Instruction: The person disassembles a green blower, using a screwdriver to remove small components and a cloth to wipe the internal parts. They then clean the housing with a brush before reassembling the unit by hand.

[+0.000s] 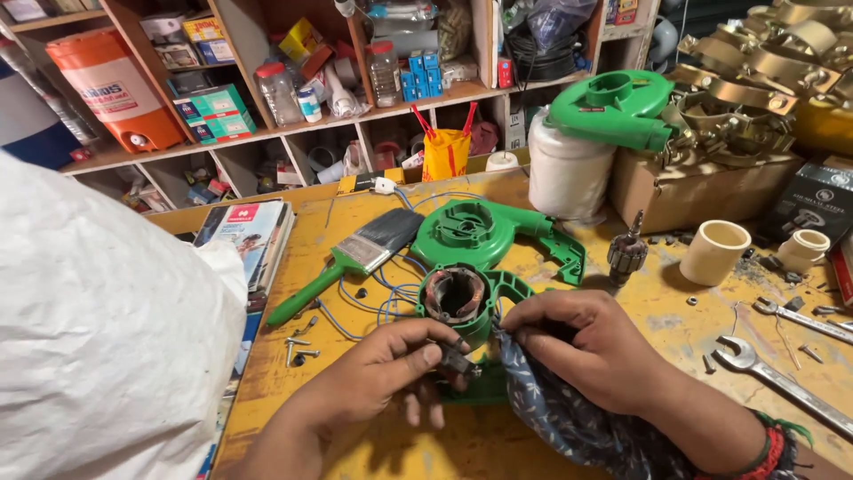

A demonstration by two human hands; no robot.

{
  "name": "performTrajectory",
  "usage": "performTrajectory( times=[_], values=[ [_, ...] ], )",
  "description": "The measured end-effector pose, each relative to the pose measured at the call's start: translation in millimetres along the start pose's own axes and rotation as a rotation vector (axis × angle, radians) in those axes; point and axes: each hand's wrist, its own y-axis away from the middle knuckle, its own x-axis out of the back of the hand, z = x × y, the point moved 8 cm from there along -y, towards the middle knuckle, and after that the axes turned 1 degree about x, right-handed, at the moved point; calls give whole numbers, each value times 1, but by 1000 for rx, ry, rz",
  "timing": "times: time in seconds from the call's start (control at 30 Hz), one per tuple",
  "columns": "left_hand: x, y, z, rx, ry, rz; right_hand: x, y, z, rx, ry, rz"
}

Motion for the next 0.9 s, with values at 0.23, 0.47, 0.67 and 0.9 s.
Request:
performTrajectory(
  times=[0.23, 0.47, 0.67, 0.9],
  values=[
    [7, -3, -12, 60, 251, 19, -24, -26, -24, -71, -31, -189],
    [5, -3, -9, 34, 231, 60, -50, -26, -36, -70, 149, -247],
    [-7, -9, -5, -66, 49, 0, -41, -19, -19, -90, 41, -188],
    [-12, -6, -4, -27, 22, 45, -45, -9, -17, -78, -113, -272]
  ],
)
